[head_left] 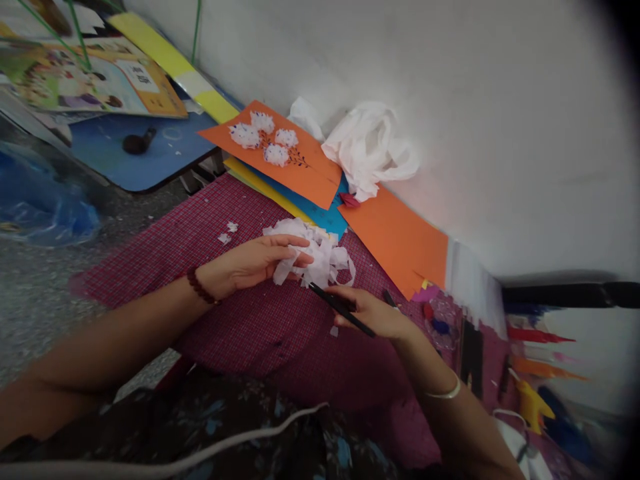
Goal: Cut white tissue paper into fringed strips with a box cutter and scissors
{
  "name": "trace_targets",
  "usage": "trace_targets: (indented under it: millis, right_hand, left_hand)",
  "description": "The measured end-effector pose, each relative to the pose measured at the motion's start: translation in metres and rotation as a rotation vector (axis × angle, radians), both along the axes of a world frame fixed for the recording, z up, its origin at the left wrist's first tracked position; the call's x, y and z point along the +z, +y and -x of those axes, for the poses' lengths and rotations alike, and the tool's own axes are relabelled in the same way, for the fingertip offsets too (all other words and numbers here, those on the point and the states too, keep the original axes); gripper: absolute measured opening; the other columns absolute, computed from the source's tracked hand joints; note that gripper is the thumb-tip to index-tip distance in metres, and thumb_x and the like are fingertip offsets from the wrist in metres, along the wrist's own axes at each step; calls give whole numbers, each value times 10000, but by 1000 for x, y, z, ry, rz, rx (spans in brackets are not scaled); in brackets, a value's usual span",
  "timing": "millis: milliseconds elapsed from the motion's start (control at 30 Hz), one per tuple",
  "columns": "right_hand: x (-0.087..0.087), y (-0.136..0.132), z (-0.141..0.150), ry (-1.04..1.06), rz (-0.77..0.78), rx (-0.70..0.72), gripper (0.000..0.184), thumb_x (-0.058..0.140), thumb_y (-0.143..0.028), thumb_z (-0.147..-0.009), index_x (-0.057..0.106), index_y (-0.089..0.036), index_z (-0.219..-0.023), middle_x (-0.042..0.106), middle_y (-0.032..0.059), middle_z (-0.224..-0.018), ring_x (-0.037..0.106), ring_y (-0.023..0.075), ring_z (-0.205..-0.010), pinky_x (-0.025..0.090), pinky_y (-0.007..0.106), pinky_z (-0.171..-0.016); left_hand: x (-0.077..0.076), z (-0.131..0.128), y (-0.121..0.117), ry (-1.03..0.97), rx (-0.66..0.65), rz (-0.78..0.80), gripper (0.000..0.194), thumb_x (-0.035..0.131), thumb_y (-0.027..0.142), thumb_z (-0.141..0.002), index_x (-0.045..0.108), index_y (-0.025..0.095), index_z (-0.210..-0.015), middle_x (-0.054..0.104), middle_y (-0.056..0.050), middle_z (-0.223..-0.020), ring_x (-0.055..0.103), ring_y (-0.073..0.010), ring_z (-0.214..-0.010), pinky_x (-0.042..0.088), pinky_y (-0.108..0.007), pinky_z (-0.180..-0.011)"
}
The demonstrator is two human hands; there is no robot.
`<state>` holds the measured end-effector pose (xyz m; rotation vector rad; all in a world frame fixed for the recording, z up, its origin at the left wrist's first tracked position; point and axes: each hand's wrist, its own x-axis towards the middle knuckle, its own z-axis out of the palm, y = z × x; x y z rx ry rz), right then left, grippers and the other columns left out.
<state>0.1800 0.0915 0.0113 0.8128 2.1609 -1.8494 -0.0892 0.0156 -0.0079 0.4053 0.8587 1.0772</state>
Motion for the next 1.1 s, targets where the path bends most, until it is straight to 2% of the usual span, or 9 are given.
trace_targets:
  millis: [100,200,333,533,700,867,967,1033,1100]
  right_hand:
    - [3,-1,1,2,-21,-16,597,786,-474,-807,663,-167,-1305,649,67,-1109,600,213,-964,507,331,-853]
    - [3,-3,0,1,-16,-27,562,767,-494,-843,660,-149,-1274,619,37,-960,548,153,-789,476,284,-703]
    - [-5,-6,-3,-7,3,-88,613,722,-601,-868,627,-143,-1265,500,-28,-773,412,91,-604,353,236,-525]
    - [-14,-11,6,53,48,-173,636,733,-658,-833,593,-177,-1225,479,-35,-775,427,85,-573,352,235,-491]
    - [-15,-17,16,118,-134,-134,585,770,-577,-825,617,-160,-1207,560,17,-901,516,134,-747,455,277,-659]
    - [-9,-23,1,187,-226,-170,604,722,-583,-872,593,-159,-1283,609,56,-1023,554,186,-888,488,330,-793]
    - [-3,-31,-19,242,-229,-215,634,696,-608,-895,567,-166,-1331,615,78,-1073,564,210,-937,499,348,-812]
    - [-1,-38,-35,272,-237,-253,636,694,-618,-896,566,-175,-1334,607,74,-1045,562,208,-905,500,357,-805]
    - [-3,-47,-51,296,-218,-315,619,691,-633,-895,584,-185,-1307,600,64,-1009,554,195,-853,493,349,-775]
  left_hand:
    - [-1,-1,0,-25,12,10,270,650,87,-877,685,108,-1144,794,-130,-951,753,-222,-881,611,-378,-839]
    - [-1,-2,1,-48,25,21,199,660,162,-908,693,117,-1099,787,-137,-927,752,-228,-879,622,-395,-833]
    - [-1,-1,4,-68,-6,25,150,607,262,-961,685,139,-998,774,-123,-888,742,-203,-788,635,-358,-739]
    - [-1,7,6,33,102,-59,84,731,145,-820,693,155,-895,766,-67,-887,718,-155,-739,606,-273,-670]
    - [0,19,11,187,181,-113,107,775,151,-750,675,156,-711,719,-23,-758,624,-95,-600,497,-198,-533]
    - [-1,28,18,177,321,-177,130,805,120,-686,681,150,-713,686,-4,-724,646,-103,-694,544,-210,-664]
    - [-3,28,19,395,334,-268,133,781,249,-762,744,163,-857,750,-52,-871,686,-168,-829,575,-290,-743]
    - [-5,28,19,679,313,-371,205,722,355,-830,771,173,-911,779,-84,-975,697,-217,-949,568,-333,-820]
    - [-8,28,18,965,306,-478,268,640,411,-882,774,181,-857,791,-94,-1017,695,-244,-1026,539,-360,-914]
